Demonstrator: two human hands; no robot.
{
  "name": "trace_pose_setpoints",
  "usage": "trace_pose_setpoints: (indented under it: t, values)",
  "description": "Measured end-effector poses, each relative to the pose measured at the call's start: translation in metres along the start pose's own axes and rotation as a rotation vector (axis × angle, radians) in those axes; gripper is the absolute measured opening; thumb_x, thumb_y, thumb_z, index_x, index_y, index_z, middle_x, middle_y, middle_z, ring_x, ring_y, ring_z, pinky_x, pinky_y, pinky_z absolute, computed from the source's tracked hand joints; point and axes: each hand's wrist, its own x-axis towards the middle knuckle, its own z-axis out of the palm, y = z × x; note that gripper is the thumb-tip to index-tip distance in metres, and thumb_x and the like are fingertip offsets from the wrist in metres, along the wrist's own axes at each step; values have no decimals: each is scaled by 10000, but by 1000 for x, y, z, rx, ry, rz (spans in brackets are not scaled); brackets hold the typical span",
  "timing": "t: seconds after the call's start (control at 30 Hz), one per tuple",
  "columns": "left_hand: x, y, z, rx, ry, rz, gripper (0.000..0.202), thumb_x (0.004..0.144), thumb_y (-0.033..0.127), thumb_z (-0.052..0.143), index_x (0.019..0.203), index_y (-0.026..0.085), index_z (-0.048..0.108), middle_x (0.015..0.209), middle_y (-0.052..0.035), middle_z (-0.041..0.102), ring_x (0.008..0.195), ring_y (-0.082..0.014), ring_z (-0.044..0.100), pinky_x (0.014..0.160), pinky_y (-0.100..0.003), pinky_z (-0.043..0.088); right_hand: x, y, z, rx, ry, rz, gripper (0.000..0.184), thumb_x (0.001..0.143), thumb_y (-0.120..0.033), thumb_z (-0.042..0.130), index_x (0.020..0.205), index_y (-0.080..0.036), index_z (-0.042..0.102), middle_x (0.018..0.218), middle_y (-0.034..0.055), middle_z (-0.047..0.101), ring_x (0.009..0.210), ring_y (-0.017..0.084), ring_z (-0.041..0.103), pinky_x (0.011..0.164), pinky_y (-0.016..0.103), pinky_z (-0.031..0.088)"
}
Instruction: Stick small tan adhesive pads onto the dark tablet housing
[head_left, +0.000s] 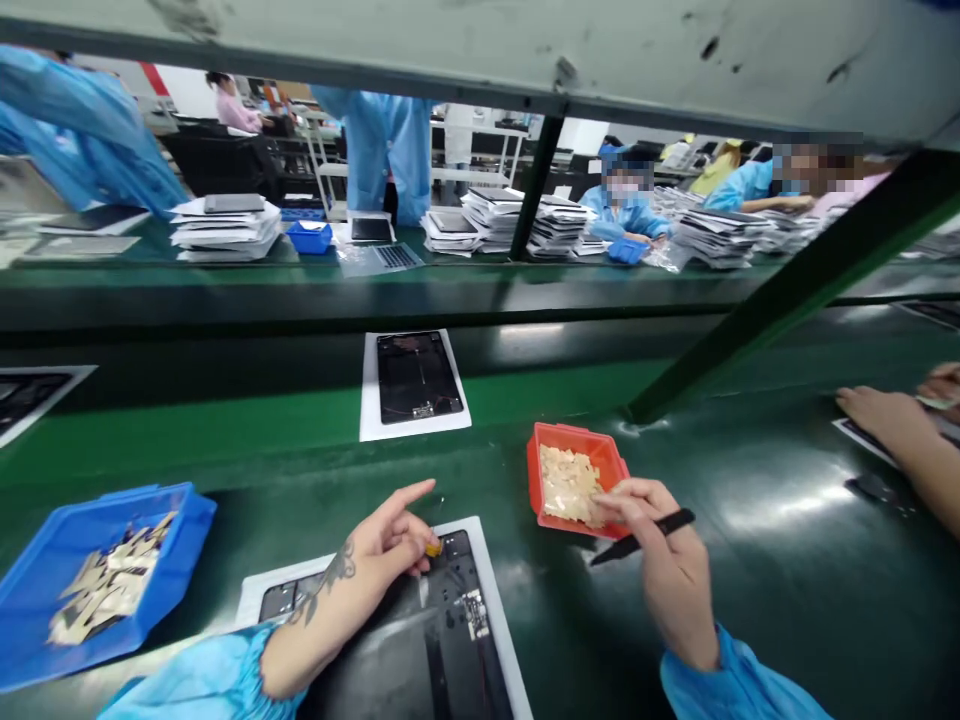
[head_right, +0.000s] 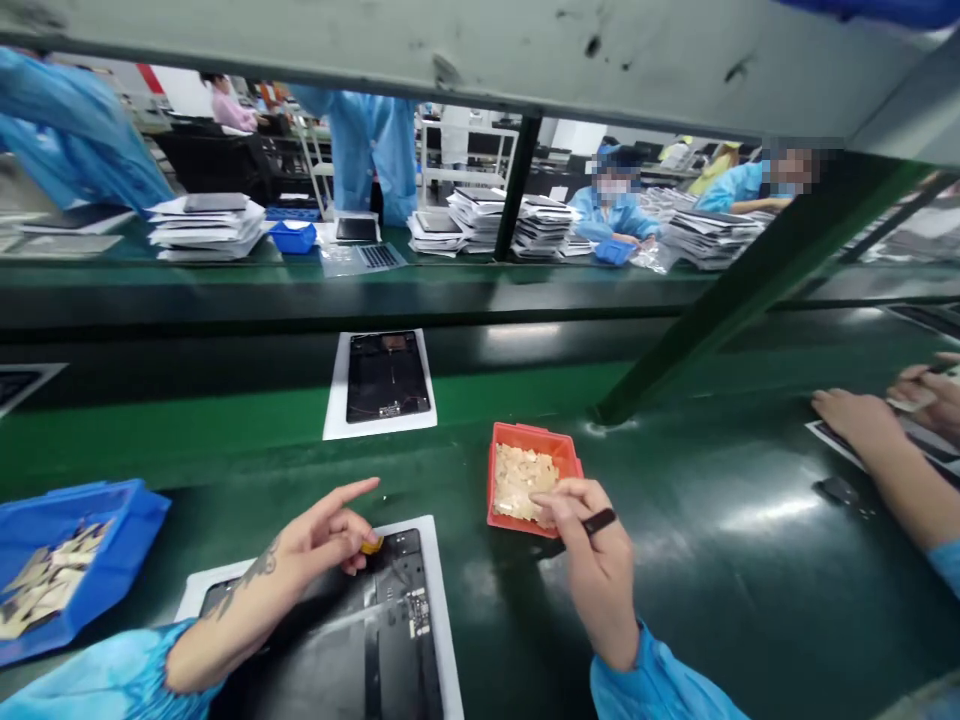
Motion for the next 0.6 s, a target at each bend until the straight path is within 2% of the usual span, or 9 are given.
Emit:
trace_pose_setpoints:
  t: [0.07, 0.17, 0.27, 0.37, 0.47, 0.6]
  values:
    - [-16, 8, -7, 6, 10, 4, 590, 757, 329, 638, 1314, 180, 510, 846, -37, 640, 676, -130, 574, 664, -273, 474, -4, -15, 7, 45, -129, 103, 435, 966, -424, 406, 812, -182, 733, 748, 68, 594, 711, 197, 609, 644, 297, 505]
    - [-39, 26, -12, 45, 27, 15, 352, 779, 321, 629, 1088, 164, 692, 868, -53, 640, 694, -125, 574, 689, -261, 468, -13, -42, 24, 112, -379, 135, 495, 969, -478, 376, 833, -181, 748, 569, 33, 553, 499, 156, 557, 476, 257, 479]
    - [-59, 40, -12, 39, 42, 50, 215, 803, 283, 620, 926, 162, 748, 792, -50, 648, 696, -129, 584, 713, -256, 464, -19, -76, 44, 377, -503, 38, 376, 963, -462, 430, 995, -225, 720, 670, 36, 628, 538, 152, 610, 501, 245, 527]
    - [-74, 45, -11, -98, 40, 51, 208, 817, 282, 624, 935, 156, 739, 746, -58, 663, 715, -146, 597, 716, -260, 463, -22, -110, 58, 566, -570, -37, 188, 923, -360, 562, 1059, -304, 680, 829, 33, 650, 636, 163, 659, 572, 264, 576]
    - [-85, 48, -11, -223, 9, 60, 237, 804, 311, 658, 948, 138, 732, 763, -74, 661, 715, -154, 600, 682, -260, 462, -26, -130, 66, 533, -579, -227, 203, 884, -272, 630, 1073, -344, 652, 835, 17, 645, 647, 156, 658, 558, 239, 571]
    - [-92, 55, -13, -332, -25, 71, 254, 777, 324, 699, 939, 132, 738, 847, -80, 652, 689, -140, 597, 658, -252, 469, -37, -135, 64, 248, -479, -584, 252, 859, -243, 663, 1094, -335, 653, 926, 49, 692, 866, 211, 679, 754, 300, 584]
